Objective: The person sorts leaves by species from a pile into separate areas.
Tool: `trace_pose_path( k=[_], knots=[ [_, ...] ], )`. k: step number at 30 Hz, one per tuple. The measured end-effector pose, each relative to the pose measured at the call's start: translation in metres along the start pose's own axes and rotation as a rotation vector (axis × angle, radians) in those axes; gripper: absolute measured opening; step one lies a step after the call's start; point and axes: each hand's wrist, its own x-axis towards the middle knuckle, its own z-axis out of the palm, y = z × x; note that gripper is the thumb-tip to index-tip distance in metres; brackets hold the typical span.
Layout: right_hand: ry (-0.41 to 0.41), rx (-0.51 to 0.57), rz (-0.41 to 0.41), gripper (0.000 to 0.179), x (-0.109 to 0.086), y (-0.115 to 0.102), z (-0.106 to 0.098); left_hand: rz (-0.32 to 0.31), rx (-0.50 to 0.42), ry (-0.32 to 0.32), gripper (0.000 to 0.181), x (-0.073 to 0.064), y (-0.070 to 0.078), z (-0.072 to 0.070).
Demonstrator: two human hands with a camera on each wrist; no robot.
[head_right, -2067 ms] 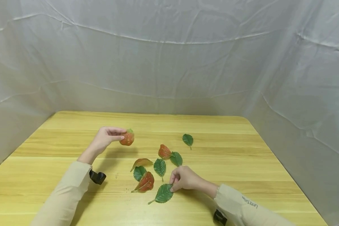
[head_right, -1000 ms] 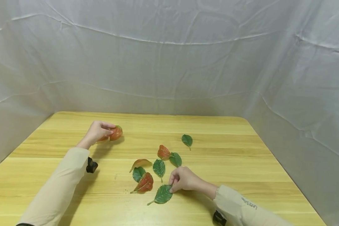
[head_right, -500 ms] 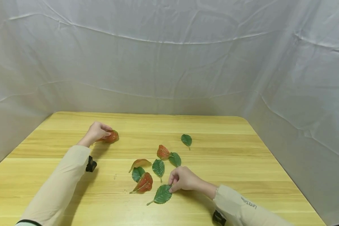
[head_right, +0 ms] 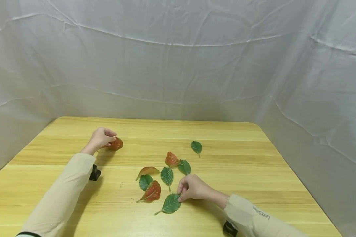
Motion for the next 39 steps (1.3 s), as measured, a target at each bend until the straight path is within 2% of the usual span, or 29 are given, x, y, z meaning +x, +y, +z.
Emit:
trace_pose_path(
  k=[6,11,14,18,27,33,39],
  knots=[
    [0.003,-0.004,-0.002,0.015,0.001,0.000,0.000,0.106,0.103,0.123,0.020,-0.006,0.005,0.002],
    [0.005,-0.008,-0.003,0.015,0.002,0.000,0.000,0.151,0.128,0.167,0.018,-0.008,0.009,0.006],
    [0.004,-0.009,-0.001,0.015,0.002,0.000,0.001,0.194,0.123,0.173,0.016,-0.010,0.011,0.008],
    [0.003,-0.011,0.003,0.015,0.003,-0.001,0.000,0.232,0.109,0.156,0.016,-0.013,0.014,0.012],
    [-0.001,-0.001,-0.006,0.015,0.004,-0.001,0.000,0.228,0.023,0.080,0.016,-0.025,0.026,0.020],
    [0.000,-0.002,-0.016,0.015,0.004,-0.001,0.000,0.318,0.058,0.074,0.014,-0.033,0.034,0.024],
    [-0.001,-0.001,-0.016,0.015,0.004,-0.001,0.000,0.389,0.054,0.034,0.013,-0.041,0.043,0.029]
  ],
)
